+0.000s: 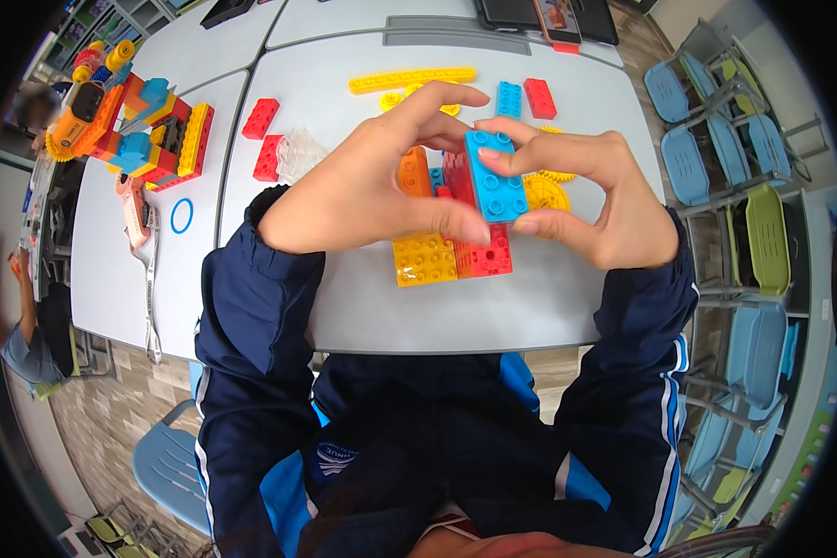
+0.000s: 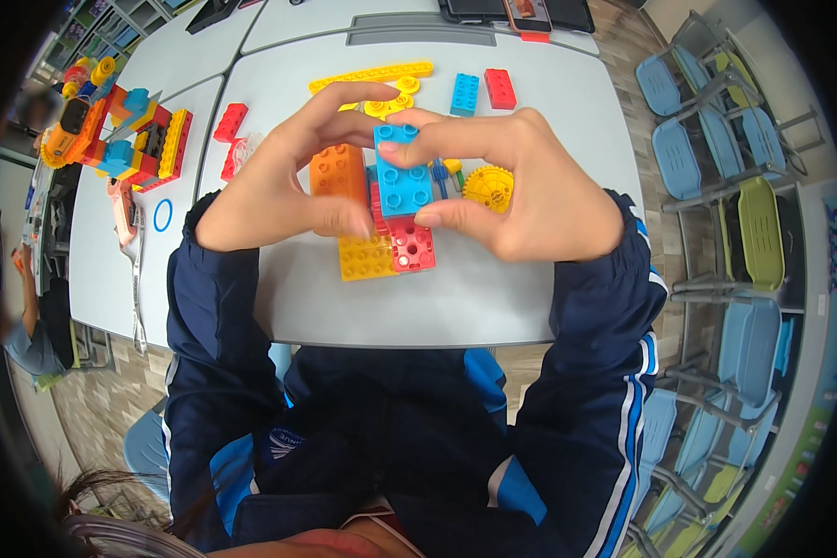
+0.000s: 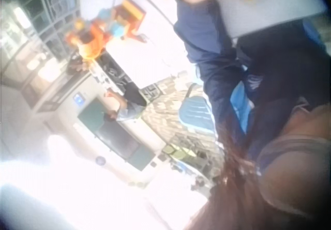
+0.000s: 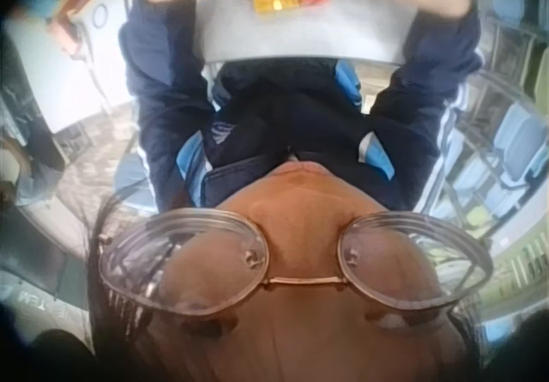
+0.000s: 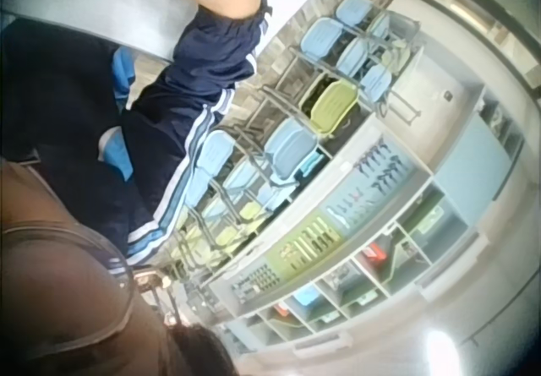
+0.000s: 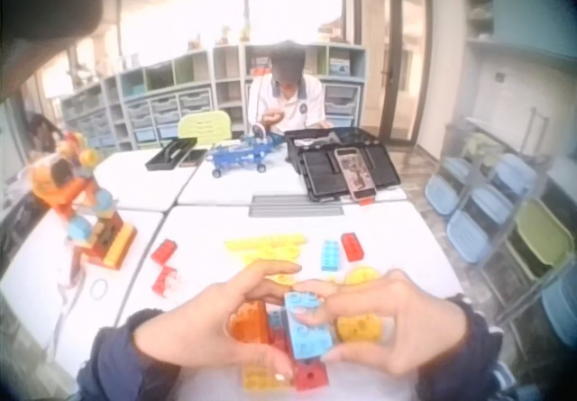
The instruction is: The person assembles a structure using colorful building blocks and gears. They connect red, yellow, and orange pieces, insert a blue gear, and repeatedly adjust and reattach components to form a stable assembly on a white table.
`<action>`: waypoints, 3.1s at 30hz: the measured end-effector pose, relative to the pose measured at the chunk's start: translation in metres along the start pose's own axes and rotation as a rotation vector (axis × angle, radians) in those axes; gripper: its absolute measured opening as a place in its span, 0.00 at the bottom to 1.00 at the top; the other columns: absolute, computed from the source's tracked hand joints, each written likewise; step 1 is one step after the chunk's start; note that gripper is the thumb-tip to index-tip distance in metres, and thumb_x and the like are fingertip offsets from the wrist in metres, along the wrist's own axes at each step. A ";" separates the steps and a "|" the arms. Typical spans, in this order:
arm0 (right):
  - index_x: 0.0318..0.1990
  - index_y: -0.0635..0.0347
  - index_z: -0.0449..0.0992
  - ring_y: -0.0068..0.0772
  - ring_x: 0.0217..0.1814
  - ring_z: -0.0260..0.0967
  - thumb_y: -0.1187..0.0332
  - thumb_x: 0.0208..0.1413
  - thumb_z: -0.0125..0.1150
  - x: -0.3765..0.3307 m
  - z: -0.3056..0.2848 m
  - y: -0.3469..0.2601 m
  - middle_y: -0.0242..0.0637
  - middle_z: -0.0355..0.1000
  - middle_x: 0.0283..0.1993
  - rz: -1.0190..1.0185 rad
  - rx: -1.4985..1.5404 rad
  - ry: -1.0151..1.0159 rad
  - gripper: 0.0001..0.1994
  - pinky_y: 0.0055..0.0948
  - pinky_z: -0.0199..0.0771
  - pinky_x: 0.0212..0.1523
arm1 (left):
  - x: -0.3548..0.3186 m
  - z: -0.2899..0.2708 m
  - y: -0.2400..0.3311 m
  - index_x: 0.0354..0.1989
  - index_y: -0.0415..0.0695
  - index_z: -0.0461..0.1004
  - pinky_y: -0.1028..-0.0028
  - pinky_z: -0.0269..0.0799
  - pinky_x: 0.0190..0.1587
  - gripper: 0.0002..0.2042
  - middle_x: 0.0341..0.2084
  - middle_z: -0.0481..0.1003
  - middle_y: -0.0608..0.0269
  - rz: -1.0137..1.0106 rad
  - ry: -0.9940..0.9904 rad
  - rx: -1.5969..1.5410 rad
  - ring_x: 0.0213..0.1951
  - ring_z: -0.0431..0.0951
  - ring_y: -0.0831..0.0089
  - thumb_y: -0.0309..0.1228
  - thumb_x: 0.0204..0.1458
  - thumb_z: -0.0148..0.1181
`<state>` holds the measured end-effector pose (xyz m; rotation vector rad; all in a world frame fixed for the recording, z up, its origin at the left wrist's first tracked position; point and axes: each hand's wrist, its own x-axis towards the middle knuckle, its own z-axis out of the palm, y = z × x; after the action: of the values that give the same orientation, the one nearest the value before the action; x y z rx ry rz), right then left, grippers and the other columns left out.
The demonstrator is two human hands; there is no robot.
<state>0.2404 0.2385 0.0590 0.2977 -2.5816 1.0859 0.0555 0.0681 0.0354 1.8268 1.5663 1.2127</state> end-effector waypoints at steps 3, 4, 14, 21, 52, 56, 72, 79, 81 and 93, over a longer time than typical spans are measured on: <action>0.46 0.62 0.78 0.53 0.61 0.69 0.75 0.45 0.69 -0.001 0.006 0.002 0.47 0.76 0.53 -0.003 0.023 0.021 0.18 0.38 0.71 0.58 | 0.005 0.004 0.000 0.58 0.43 0.67 0.72 0.70 0.55 0.29 0.43 0.77 0.62 -0.278 0.068 -0.255 0.49 0.76 0.72 0.37 0.49 0.72; 0.46 0.62 0.78 0.54 0.60 0.71 0.74 0.45 0.69 -0.003 0.008 0.002 0.48 0.75 0.55 0.016 0.039 0.034 0.17 0.38 0.71 0.58 | 0.006 0.007 -0.004 0.57 0.42 0.68 0.73 0.70 0.54 0.27 0.42 0.76 0.63 -0.246 0.068 -0.232 0.48 0.75 0.74 0.36 0.51 0.71; 0.46 0.60 0.77 0.51 0.54 0.71 0.65 0.47 0.69 -0.008 0.019 0.012 0.48 0.69 0.63 -0.063 -0.052 0.087 0.17 0.40 0.70 0.56 | 0.006 0.010 -0.016 0.53 0.41 0.71 0.77 0.68 0.51 0.21 0.38 0.75 0.67 -0.130 0.041 -0.271 0.42 0.74 0.78 0.32 0.52 0.69; 0.48 0.58 0.77 0.51 0.57 0.68 0.68 0.48 0.67 -0.017 0.033 0.017 0.47 0.66 0.66 -0.022 0.048 0.155 0.17 0.41 0.66 0.59 | 0.007 0.008 -0.012 0.53 0.41 0.71 0.77 0.69 0.50 0.22 0.38 0.75 0.66 -0.144 0.045 -0.255 0.41 0.74 0.77 0.33 0.51 0.70; 0.66 0.43 0.65 0.44 0.69 0.61 0.59 0.52 0.71 -0.025 -0.037 0.172 0.44 0.65 0.66 0.533 -0.338 0.193 0.33 0.42 0.62 0.67 | 0.009 0.005 -0.013 0.49 0.43 0.75 0.78 0.74 0.43 0.21 0.34 0.76 0.64 -0.237 0.013 -0.143 0.38 0.76 0.77 0.43 0.53 0.68; 0.67 0.45 0.64 0.45 0.73 0.56 0.58 0.50 0.71 -0.021 -0.012 0.190 0.44 0.60 0.70 0.445 -0.375 0.203 0.36 0.42 0.56 0.70 | 0.009 0.004 -0.011 0.48 0.43 0.75 0.79 0.72 0.43 0.20 0.34 0.76 0.65 -0.239 -0.001 -0.166 0.38 0.75 0.78 0.44 0.54 0.66; 0.67 0.50 0.63 0.47 0.75 0.48 0.64 0.60 0.61 -0.028 -0.010 0.214 0.45 0.53 0.74 0.472 -0.410 0.093 0.28 0.37 0.52 0.72 | 0.007 0.003 -0.012 0.46 0.45 0.77 0.75 0.73 0.47 0.20 0.35 0.76 0.63 -0.232 -0.007 -0.157 0.42 0.76 0.74 0.49 0.56 0.63; 0.65 0.51 0.65 0.45 0.70 0.59 0.73 0.55 0.64 -0.026 -0.012 0.201 0.45 0.63 0.66 0.543 -0.402 0.271 0.29 0.36 0.58 0.68 | 0.008 0.002 -0.013 0.46 0.45 0.77 0.75 0.73 0.47 0.20 0.35 0.77 0.62 -0.227 -0.015 -0.148 0.42 0.76 0.73 0.49 0.55 0.64; 0.65 0.51 0.65 0.44 0.68 0.61 0.72 0.54 0.65 -0.025 -0.012 0.197 0.44 0.64 0.65 0.570 -0.404 0.293 0.29 0.36 0.59 0.68 | 0.008 0.002 -0.012 0.46 0.44 0.77 0.75 0.73 0.47 0.21 0.35 0.77 0.62 -0.224 -0.017 -0.151 0.42 0.76 0.73 0.49 0.55 0.64; 0.58 0.56 0.71 0.33 0.63 0.66 0.68 0.44 0.76 0.000 -0.021 0.043 0.36 0.69 0.58 0.109 0.225 0.205 0.31 0.38 0.66 0.65 | 0.008 0.000 -0.009 0.48 0.44 0.75 0.76 0.74 0.45 0.19 0.34 0.78 0.64 -0.229 -0.040 -0.203 0.41 0.77 0.77 0.44 0.57 0.64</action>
<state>0.2312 0.2833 0.0448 0.0924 -2.3212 1.3728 0.0505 0.0783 0.0307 1.4908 1.5218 1.1743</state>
